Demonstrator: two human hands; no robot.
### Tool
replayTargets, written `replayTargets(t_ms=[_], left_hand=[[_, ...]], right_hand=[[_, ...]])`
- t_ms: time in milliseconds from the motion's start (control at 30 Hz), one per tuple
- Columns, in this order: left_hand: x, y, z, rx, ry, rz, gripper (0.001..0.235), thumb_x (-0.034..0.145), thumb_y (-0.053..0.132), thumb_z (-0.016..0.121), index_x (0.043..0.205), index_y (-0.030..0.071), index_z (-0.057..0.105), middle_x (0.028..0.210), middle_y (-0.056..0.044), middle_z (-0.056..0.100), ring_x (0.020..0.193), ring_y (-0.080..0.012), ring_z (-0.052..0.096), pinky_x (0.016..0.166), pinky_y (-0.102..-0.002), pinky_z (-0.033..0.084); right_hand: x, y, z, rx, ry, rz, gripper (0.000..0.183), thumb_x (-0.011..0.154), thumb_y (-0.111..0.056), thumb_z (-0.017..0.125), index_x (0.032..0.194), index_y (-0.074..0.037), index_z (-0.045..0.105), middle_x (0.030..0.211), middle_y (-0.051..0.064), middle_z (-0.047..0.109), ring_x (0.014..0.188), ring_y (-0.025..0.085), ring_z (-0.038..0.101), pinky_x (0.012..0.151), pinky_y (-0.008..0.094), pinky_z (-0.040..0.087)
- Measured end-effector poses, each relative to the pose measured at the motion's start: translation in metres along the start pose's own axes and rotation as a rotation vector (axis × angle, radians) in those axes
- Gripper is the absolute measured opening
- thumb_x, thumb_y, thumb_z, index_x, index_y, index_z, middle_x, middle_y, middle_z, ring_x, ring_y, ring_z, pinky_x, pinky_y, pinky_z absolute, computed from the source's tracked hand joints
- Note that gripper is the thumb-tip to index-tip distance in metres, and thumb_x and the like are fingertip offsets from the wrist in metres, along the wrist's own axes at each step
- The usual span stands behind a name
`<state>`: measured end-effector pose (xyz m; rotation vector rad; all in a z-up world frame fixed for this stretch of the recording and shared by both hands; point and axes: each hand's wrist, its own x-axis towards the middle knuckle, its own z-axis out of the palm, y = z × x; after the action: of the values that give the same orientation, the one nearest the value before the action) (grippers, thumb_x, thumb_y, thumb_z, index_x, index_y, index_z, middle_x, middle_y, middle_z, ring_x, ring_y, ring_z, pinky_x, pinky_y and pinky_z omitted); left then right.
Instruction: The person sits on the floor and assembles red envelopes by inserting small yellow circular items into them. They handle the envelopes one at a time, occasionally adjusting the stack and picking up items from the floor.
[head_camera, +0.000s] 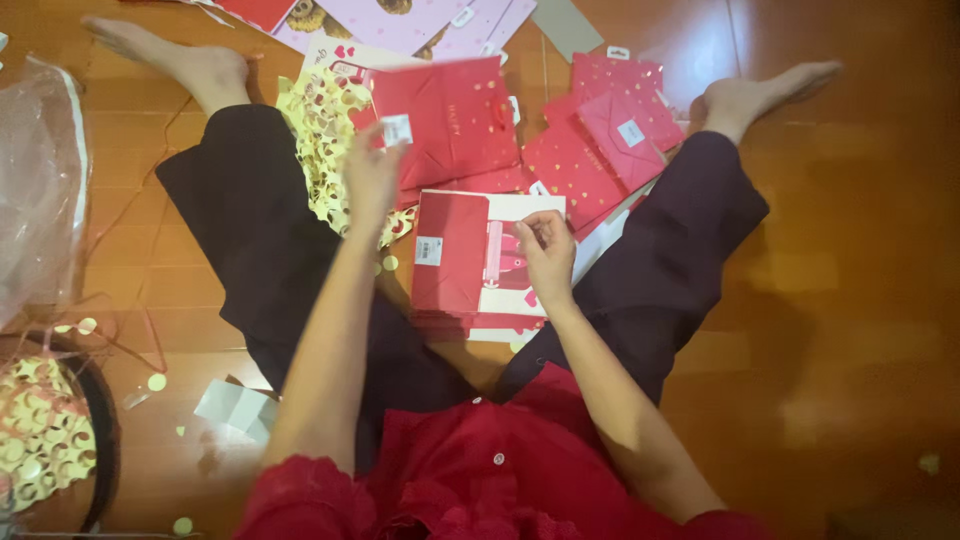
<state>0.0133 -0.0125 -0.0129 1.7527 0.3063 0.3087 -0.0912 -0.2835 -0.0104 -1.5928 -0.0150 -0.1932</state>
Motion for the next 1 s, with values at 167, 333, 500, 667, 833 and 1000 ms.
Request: replayTargets(t_ms=[167, 333, 500, 667, 833, 1000], left_hand=[[-0.08, -0.024, 0.027, 0.011, -0.355, 0.006, 0.02, 0.094, 0.024, 0.075, 0.101, 0.006, 0.077, 0.088, -0.004, 0.078, 0.081, -0.0103, 0.069, 0.074, -0.028, 0.056], [-0.147, -0.018, 0.033, 0.308, -0.341, 0.028, 0.022, 0.091, 0.027, 0.073, 0.107, 0.011, 0.075, 0.09, -0.012, 0.077, 0.08, -0.0268, 0.073, 0.073, -0.04, 0.056], [-0.19, -0.01, 0.033, 0.439, -0.236, 0.103, 0.023, 0.095, 0.023, 0.065, 0.116, 0.016, 0.067, 0.092, -0.01, 0.077, 0.079, -0.0327, 0.074, 0.071, -0.046, 0.056], [-0.202, -0.014, 0.032, 0.577, -0.237, 0.103, 0.026, 0.092, 0.025, 0.068, 0.117, 0.016, 0.067, 0.079, -0.016, 0.072, 0.075, -0.0374, 0.071, 0.066, -0.05, 0.052], [-0.201, -0.031, 0.033, 0.331, -0.189, 0.08, 0.024, 0.095, 0.025, 0.075, 0.114, 0.011, 0.072, 0.074, -0.012, 0.069, 0.069, -0.0294, 0.067, 0.059, -0.043, 0.051], [-0.189, -0.045, 0.035, -0.207, -0.288, -0.337, 0.024, 0.101, 0.009, 0.062, 0.121, 0.001, 0.07, 0.079, -0.002, 0.066, 0.061, -0.011, 0.062, 0.055, -0.026, 0.052]], right_hand=[[-0.009, 0.031, -0.003, -0.025, -0.021, 0.122, 0.009, 0.099, -0.005, 0.066, 0.1, -0.002, 0.057, 0.089, 0.002, 0.067, 0.082, 0.007, 0.065, 0.065, 0.022, 0.054], [-0.012, 0.041, 0.003, -0.094, -0.149, 0.087, 0.013, 0.098, -0.009, 0.07, 0.1, -0.002, 0.059, 0.091, 0.004, 0.07, 0.087, 0.013, 0.071, 0.076, 0.027, 0.057], [-0.015, 0.03, 0.01, -0.555, -0.252, 0.113, 0.017, 0.089, -0.017, 0.076, 0.096, -0.004, 0.067, 0.083, 0.007, 0.074, 0.075, 0.018, 0.071, 0.067, 0.033, 0.054], [-0.016, 0.02, 0.022, -0.698, -0.354, 0.152, 0.02, 0.086, -0.025, 0.077, 0.094, -0.008, 0.069, 0.081, 0.006, 0.075, 0.072, 0.019, 0.072, 0.066, 0.034, 0.054], [-0.017, 0.03, 0.014, -0.671, -0.345, 0.084, 0.018, 0.087, -0.022, 0.075, 0.095, -0.006, 0.069, 0.082, 0.006, 0.075, 0.074, 0.016, 0.071, 0.067, 0.034, 0.054], [-0.011, 0.051, 0.004, -0.197, -0.405, 0.219, 0.011, 0.094, -0.009, 0.069, 0.097, 0.0, 0.063, 0.086, 0.002, 0.071, 0.08, 0.009, 0.068, 0.072, 0.026, 0.055]])
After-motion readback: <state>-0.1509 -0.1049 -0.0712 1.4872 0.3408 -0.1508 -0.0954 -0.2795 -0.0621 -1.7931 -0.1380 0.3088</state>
